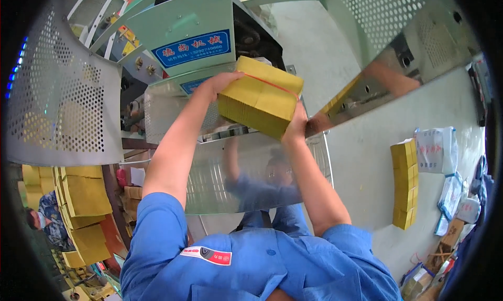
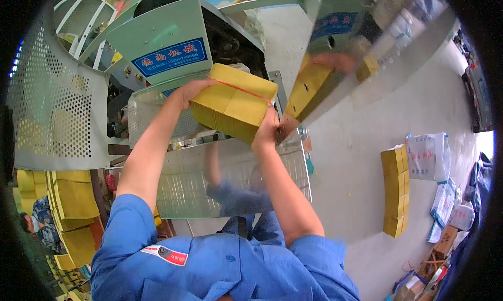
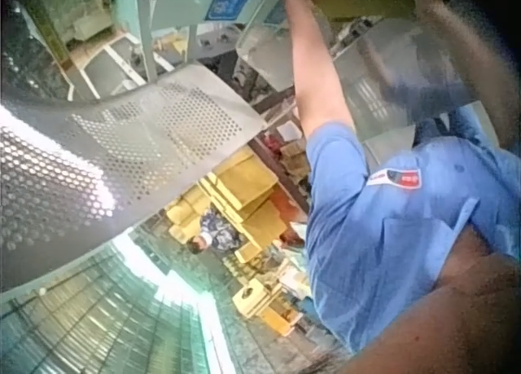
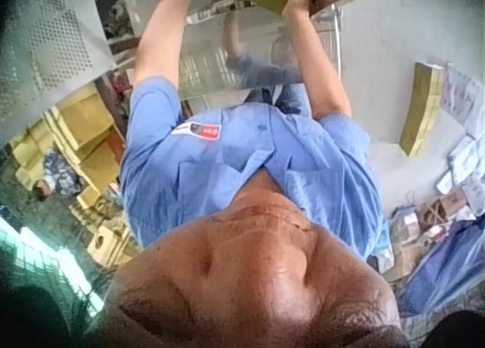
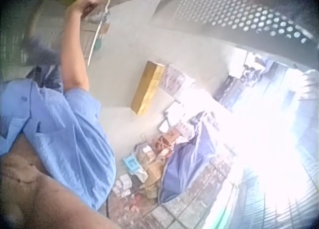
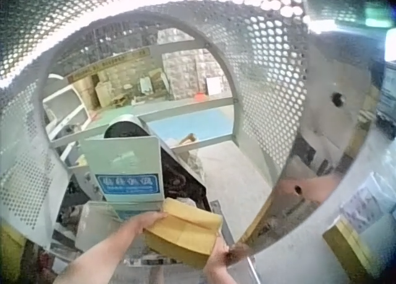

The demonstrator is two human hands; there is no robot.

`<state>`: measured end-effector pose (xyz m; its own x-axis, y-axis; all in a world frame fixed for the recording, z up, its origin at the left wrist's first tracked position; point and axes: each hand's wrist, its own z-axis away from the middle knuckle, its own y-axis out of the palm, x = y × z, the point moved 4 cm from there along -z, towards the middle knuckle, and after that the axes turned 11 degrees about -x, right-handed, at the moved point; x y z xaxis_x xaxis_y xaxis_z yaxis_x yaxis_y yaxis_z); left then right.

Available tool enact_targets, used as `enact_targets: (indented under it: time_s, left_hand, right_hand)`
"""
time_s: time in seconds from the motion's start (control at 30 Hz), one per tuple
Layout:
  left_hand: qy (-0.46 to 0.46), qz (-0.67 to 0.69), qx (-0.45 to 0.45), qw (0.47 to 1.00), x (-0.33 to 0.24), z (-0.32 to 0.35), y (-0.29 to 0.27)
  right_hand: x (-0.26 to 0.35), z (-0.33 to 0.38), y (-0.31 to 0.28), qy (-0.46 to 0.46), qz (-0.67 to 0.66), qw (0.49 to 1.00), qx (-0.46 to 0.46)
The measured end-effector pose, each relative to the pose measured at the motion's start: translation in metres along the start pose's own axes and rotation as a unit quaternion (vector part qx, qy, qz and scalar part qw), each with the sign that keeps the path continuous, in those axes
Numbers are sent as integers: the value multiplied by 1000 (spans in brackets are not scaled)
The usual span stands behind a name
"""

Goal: The recorder weighs stacks of yellow paper on a digital scale, inserts a label, and uses a machine to bind them with a strap.

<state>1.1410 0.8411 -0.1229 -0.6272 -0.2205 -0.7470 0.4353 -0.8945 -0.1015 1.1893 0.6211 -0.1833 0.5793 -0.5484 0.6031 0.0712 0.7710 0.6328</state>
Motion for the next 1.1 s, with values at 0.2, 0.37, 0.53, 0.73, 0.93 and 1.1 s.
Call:
enact_targets:
  time_s: [0.2,0.37,0.53,0.73,0.93,1.1]
  left_hand:
    - [29,-107,69,991,-40,-28,9]
    - [5,-152,36,988,-44,-59,23]
    - [21,-172,4,985,-39,-66,21]
    - [89,-54,15,994,-66,-45,16]
    - [223,47,3,974,-54,28,-6]
    - [188,87,-87,974,27,159,-28]
  right_hand:
    - [3,-2,10,-68,-46,996,23]
    - [9,-25,2,2,-51,995,-86]
    - [15,-39,2,-43,-11,998,-42]
    - [42,-17,24,-187,73,978,-61]
    - [65,31,58,-253,103,962,17]
    - [64,98,47,-94,172,979,59]
